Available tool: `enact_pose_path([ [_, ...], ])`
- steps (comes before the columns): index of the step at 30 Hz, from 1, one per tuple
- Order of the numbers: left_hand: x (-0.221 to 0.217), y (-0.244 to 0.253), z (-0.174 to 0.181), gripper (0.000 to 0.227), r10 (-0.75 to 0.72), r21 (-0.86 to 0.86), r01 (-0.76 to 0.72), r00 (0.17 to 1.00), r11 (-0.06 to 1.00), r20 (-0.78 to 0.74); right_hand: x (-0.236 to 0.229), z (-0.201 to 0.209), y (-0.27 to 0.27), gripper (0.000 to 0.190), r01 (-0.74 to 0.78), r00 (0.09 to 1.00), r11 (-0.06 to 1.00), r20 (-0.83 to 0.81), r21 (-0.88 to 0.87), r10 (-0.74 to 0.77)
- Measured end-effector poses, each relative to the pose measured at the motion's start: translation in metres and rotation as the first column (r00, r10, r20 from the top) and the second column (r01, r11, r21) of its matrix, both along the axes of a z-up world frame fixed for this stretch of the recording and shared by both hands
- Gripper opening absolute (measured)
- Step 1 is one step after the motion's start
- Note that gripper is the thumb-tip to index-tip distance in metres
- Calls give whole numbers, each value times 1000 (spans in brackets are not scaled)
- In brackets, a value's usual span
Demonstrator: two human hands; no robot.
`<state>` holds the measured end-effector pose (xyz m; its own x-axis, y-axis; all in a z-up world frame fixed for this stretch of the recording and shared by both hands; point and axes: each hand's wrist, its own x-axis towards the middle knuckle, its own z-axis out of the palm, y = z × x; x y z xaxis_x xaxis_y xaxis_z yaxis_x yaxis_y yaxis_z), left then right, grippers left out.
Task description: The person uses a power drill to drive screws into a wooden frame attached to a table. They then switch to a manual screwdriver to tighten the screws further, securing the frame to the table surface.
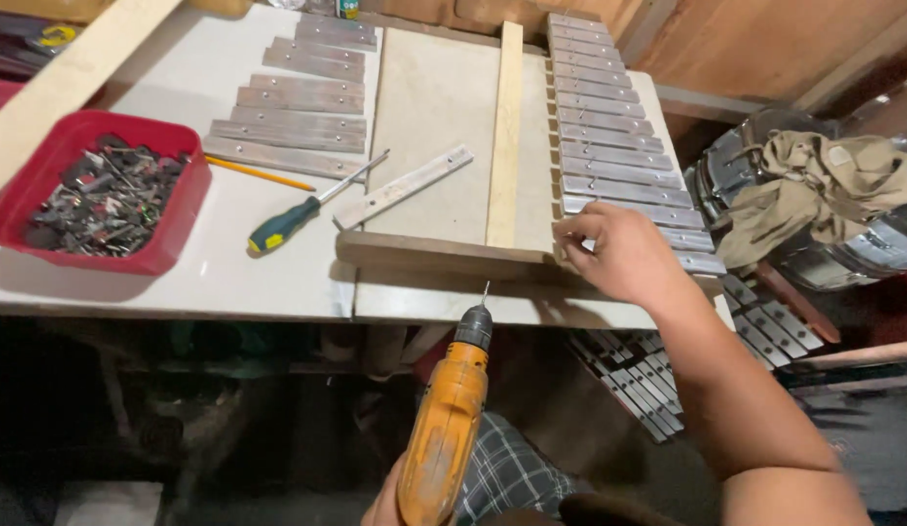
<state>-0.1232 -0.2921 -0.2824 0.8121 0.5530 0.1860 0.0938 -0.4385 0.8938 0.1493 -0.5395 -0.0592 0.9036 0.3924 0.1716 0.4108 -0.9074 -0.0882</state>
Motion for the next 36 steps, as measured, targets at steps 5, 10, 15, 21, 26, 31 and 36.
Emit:
enact_pose_path([
  [5, 1, -60, 37, 55, 163, -70, -158, 984, 985, 76, -14, -33, -33, 25, -81, 995, 991, 71, 104, 74],
  [10, -4, -72, 52, 63, -118, -282, 44, 961, 958, -252, -1, -43, -38, 23, -261, 960, 960, 130, 99, 248],
  [15, 6, -104, 46, 51, -60, -723, -201, 946, 662, -318, 12, -44, -28, 27, -243, 967, 970, -86, -22, 241],
  [21, 14, -116, 89, 28, -107, -748, -246, 915, 616, -389, 7, -13, -11, 30, -108, 944, 987, -322, -116, 66],
  [26, 9, -124, 71, 33, -76, -784, -212, 947, 583, -313, 9, -27, -33, 28, -165, 974, 986, -162, -39, 157],
  [31, 10, -124, 68, 33, -82, -790, -180, 957, 587, -278, 2, -38, -55, 29, -209, 978, 971, 39, 116, 205],
  [36, 16, -125, 75, 35, -136, -746, -150, 942, 648, -308, 6, -48, -55, 27, -231, 973, 969, 11, 93, 230],
])
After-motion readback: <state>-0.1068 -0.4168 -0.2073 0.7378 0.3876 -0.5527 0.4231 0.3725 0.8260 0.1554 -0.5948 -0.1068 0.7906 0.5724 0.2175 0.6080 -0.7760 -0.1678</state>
